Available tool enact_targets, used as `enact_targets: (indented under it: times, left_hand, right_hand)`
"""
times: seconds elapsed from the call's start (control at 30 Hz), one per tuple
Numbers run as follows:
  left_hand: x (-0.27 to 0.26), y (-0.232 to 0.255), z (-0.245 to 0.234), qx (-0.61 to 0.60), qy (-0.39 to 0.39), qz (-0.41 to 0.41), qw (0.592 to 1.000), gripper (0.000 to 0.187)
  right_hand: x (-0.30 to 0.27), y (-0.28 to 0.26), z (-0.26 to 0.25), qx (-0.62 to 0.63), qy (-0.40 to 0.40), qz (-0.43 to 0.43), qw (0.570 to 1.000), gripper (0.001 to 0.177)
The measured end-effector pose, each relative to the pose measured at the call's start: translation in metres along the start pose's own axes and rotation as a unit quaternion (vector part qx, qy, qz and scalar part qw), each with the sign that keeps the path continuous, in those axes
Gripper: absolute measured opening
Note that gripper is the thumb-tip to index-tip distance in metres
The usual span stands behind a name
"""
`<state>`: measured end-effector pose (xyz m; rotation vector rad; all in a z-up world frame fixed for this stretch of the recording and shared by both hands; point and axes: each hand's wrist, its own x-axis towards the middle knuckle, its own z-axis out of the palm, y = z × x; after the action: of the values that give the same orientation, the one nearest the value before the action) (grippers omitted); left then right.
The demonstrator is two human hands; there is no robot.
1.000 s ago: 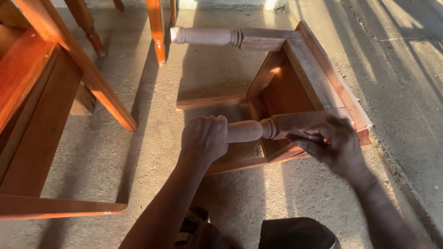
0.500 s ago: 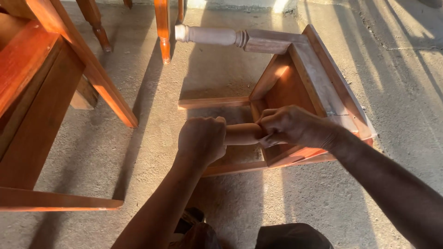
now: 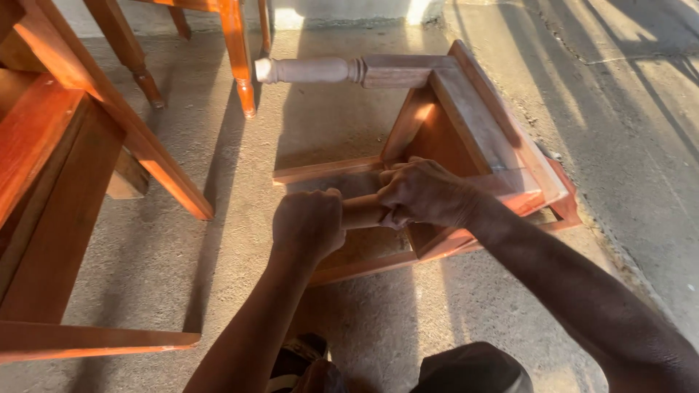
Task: Sanding the wooden legs of a chair using sandpaper.
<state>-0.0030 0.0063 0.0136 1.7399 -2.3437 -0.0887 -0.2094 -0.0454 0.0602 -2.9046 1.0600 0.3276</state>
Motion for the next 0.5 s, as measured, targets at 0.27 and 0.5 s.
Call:
enact_targets:
  times: [0.27, 0.5]
  left_hand:
    - [0.007, -0.002, 0.003, 0.037, -0.004, 0.004, 0.999, 0.017]
    - [0.009, 0.0, -0.001, 0.07, 0.021, 0.008, 0.997, 0.026]
  right_hand:
    - [-0.046, -0.094, 0.139, 0.011, 0.5, 0.167, 0.85, 0.031]
    - [0.001, -0.156, 0.212, 0.737, 0.479, 0.366, 0.308, 0.012]
